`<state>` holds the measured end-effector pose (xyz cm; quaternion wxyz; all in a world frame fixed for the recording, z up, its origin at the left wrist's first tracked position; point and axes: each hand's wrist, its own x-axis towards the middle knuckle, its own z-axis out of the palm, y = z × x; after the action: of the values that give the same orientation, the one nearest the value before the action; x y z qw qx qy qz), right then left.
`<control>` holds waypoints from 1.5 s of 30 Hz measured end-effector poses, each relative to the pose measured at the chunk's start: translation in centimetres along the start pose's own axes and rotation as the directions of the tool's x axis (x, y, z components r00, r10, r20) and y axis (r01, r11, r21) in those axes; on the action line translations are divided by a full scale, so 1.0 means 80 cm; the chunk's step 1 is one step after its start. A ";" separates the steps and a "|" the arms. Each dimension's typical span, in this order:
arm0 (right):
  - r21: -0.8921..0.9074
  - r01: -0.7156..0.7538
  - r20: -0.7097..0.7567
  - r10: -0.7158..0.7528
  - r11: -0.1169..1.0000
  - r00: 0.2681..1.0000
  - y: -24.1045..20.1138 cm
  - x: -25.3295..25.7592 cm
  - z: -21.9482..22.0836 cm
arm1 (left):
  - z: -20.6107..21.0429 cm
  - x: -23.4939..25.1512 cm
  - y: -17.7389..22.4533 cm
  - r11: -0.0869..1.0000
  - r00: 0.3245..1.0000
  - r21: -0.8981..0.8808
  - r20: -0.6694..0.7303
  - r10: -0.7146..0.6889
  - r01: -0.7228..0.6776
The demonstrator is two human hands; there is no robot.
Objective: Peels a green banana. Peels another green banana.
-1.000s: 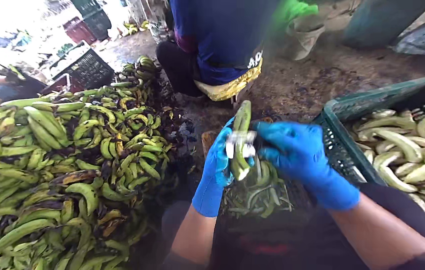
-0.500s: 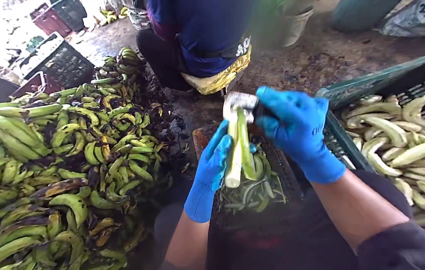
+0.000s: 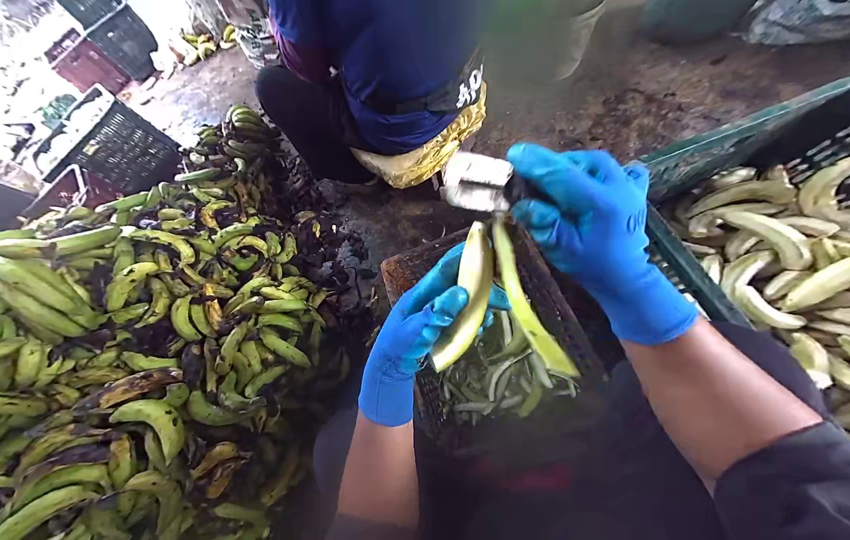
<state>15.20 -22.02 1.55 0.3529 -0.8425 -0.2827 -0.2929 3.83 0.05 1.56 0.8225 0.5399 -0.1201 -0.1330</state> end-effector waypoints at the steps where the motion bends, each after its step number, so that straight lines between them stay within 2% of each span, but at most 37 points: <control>1: -0.019 -0.055 -0.008 0.055 0.998 0.998 0.003 0.001 -0.001 | 0.001 0.003 0.001 1.000 1.000 -0.010 -0.018 0.012 -0.012; 3: -0.020 -0.029 0.000 0.029 0.999 1.000 -0.013 -0.015 -0.003 | 0.004 0.009 0.000 0.986 0.976 -0.116 -0.196 0.099 -0.123; 4: 0.005 0.042 0.005 -0.043 0.999 0.999 -0.028 -0.030 -0.004 | 0.007 0.014 -0.002 0.947 0.937 -0.213 -0.306 0.170 -0.242; 6: 0.030 0.208 -0.001 -0.208 0.978 0.978 -0.053 -0.060 -0.001 | 0.015 0.023 -0.001 0.797 0.841 -0.372 -0.460 0.286 -0.475; 7: 0.035 0.261 -0.004 -0.261 0.965 0.965 -0.059 -0.068 -0.001 | 0.024 0.025 0.002 0.766 0.782 -0.339 -0.536 0.319 -0.546; 8: 0.046 0.286 -0.007 -0.286 0.957 0.958 -0.059 -0.066 -0.001 | 0.031 0.025 0.003 0.761 0.755 -0.311 -0.564 0.334 -0.570; 10: 0.098 0.245 0.020 -0.249 0.964 0.968 -0.043 -0.045 0.000 | 0.035 0.015 -0.004 0.856 0.828 -0.225 -0.453 0.330 -0.465; 11: 0.122 0.185 0.052 -0.192 0.975 0.980 -0.030 -0.029 0.001 | 0.032 0.008 -0.005 0.930 0.890 -0.129 -0.361 0.280 -0.345; 13: 0.144 0.014 0.114 -0.031 0.989 0.993 -0.005 -0.006 0.004 | 0.021 0.004 -0.002 0.992 0.980 -0.026 -0.161 0.116 -0.122; 15: 0.079 -0.127 0.154 0.114 0.989 0.981 0.003 0.002 0.005 | 0.013 0.007 0.002 1.000 0.990 0.011 -0.139 0.019 -0.017; 16: 0.045 -0.133 0.145 0.125 0.990 0.982 -0.002 -0.003 0.005 | 0.009 0.009 0.002 1.000 0.978 -0.003 -0.207 0.028 -0.029; 17: 0.033 -0.081 0.115 0.077 0.996 0.990 -0.012 -0.015 0.007 | 0.009 0.012 0.002 0.994 0.948 -0.050 -0.308 0.077 -0.097; 18: 0.037 0.007 0.076 -0.009 0.999 0.997 -0.025 -0.030 0.009 | 0.010 0.015 0.001 0.961 0.907 -0.163 -0.396 0.144 -0.224; 20: 0.043 0.192 0.019 -0.193 0.980 0.981 -0.049 -0.060 0.012 | 0.015 0.022 0.004 0.793 0.848 -0.426 -0.489 0.203 -0.436; 22: 0.032 0.272 0.008 -0.272 0.962 0.962 -0.060 -0.070 0.010 | 0.019 0.022 0.008 0.659 0.847 -0.576 -0.498 0.186 -0.483; 25: 0.108 0.225 0.029 -0.229 0.968 0.973 -0.056 -0.054 0.008 | 0.027 0.018 0.003 0.766 0.873 -0.455 -0.398 0.281 -0.454; 28: 0.143 0.226 -0.006 -0.228 0.963 0.974 -0.052 -0.052 0.006 | 0.029 0.013 0.003 0.883 0.866 -0.190 -0.364 0.343 -0.430; 30: 0.166 0.201 -0.002 -0.204 0.965 0.979 -0.047 -0.050 0.008 | 0.034 0.006 0.005 0.945 0.860 0.037 -0.403 0.312 -0.326; 32: 0.213 0.055 0.093 -0.076 0.976 0.993 -0.033 -0.034 0.008 | 0.045 -0.004 0.000 0.963 0.886 0.196 -0.391 0.248 -0.183; 34: 0.197 -0.175 0.212 0.132 0.965 0.968 -0.014 -0.016 0.005 | 0.050 -0.005 -0.003 0.958 0.925 0.256 -0.320 0.206 -0.125; 35: 0.177 -0.241 0.230 0.198 0.954 0.953 -0.007 -0.011 0.002 | 0.045 -0.002 -0.005 0.969 0.925 0.220 -0.333 0.184 -0.113; 36: 0.165 -0.247 0.214 0.210 0.955 0.954 -0.006 -0.011 0.000 | 0.037 0.002 -0.003 0.981 0.918 0.152 -0.360 0.167 -0.119; 37: 0.169 -0.190 0.182 0.158 0.967 0.970 -0.009 -0.016 0.000 | 0.030 0.005 0.001 0.990 0.898 0.056 -0.417 0.140 -0.128; 39: 0.176 0.063 0.106 -0.083 0.982 0.991 -0.026 -0.037 0.000 | 0.018 0.010 0.010 0.947 0.862 -0.220 -0.498 0.097 -0.234; 40: 0.170 0.194 0.088 -0.211 0.966 0.974 -0.034 -0.049 0.000 | 0.007 0.008 0.011 0.884 0.893 -0.367 -0.436 0.112 -0.290; 42: 0.142 0.366 0.070 -0.378 0.920 0.923 -0.046 -0.064 -0.001 | -0.001 0.002 0.013 0.773 0.940 -0.566 -0.321 0.114 -0.287; 43: 0.135 0.372 0.077 -0.384 0.918 0.920 -0.049 -0.064 -0.001 | 0.004 0.000 0.012 0.783 0.943 -0.554 -0.313 0.117 -0.281; 45: 0.174 0.230 0.117 -0.252 0.958 0.961 -0.051 -0.052 0.004 | 0.023 0.004 0.006 0.875 0.894 -0.355 -0.416 0.167 -0.329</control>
<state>9.72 -20.48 0.22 0.3602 -0.7892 -0.4295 -0.2511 3.52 -1.42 2.69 0.9360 0.3472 -0.0003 0.0579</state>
